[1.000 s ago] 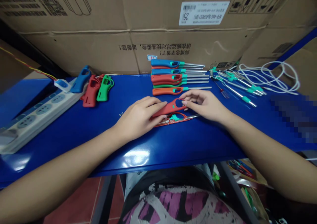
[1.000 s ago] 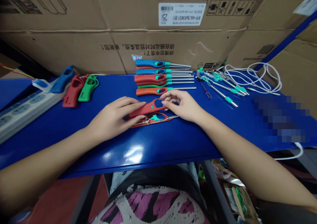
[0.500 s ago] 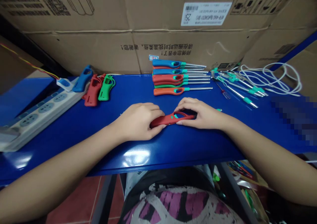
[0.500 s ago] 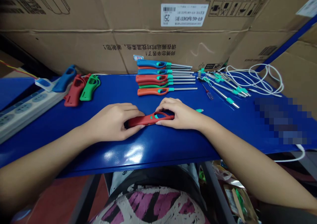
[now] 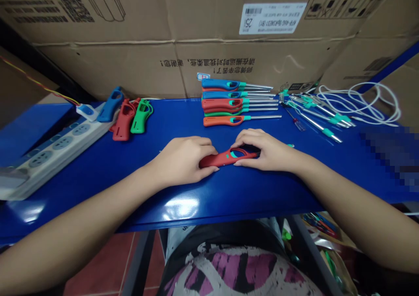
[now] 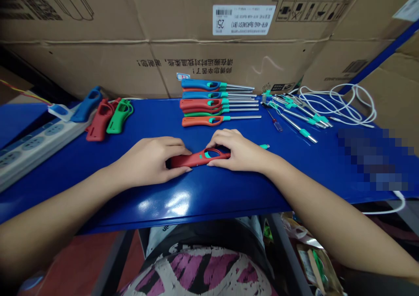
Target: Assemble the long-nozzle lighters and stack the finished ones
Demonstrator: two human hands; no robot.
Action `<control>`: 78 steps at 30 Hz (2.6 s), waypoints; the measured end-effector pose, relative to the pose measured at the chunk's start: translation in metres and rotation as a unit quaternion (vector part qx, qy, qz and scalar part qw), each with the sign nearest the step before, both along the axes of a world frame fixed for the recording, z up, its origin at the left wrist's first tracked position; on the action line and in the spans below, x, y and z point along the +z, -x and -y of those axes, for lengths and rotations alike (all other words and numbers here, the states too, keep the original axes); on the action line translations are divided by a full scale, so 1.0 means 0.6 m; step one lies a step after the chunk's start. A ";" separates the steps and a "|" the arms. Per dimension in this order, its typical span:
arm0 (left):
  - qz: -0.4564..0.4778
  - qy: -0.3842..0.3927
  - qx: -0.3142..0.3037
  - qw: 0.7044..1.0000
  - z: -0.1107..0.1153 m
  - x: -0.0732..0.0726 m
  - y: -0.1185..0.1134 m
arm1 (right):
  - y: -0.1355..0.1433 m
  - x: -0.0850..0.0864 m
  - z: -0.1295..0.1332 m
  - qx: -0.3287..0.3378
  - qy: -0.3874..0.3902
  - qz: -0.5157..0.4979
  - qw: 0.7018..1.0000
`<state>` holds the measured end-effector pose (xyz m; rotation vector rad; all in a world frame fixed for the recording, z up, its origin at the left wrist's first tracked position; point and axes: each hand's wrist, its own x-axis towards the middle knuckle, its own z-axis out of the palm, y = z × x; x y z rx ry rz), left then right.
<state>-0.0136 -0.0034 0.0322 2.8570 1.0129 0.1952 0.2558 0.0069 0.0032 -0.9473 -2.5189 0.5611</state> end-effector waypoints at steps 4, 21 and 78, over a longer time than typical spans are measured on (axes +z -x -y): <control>0.005 0.016 0.014 1.000 0.001 0.002 -0.001 | 0.000 -0.002 -0.001 0.002 0.000 -0.001 1.000; -0.014 -0.041 0.003 0.999 -0.008 -0.014 -0.003 | -0.011 0.007 0.001 -0.018 -0.103 0.063 0.993; 0.131 0.022 -0.018 0.991 -0.018 -0.014 0.005 | -0.006 0.010 0.000 -0.082 -0.178 -0.017 0.981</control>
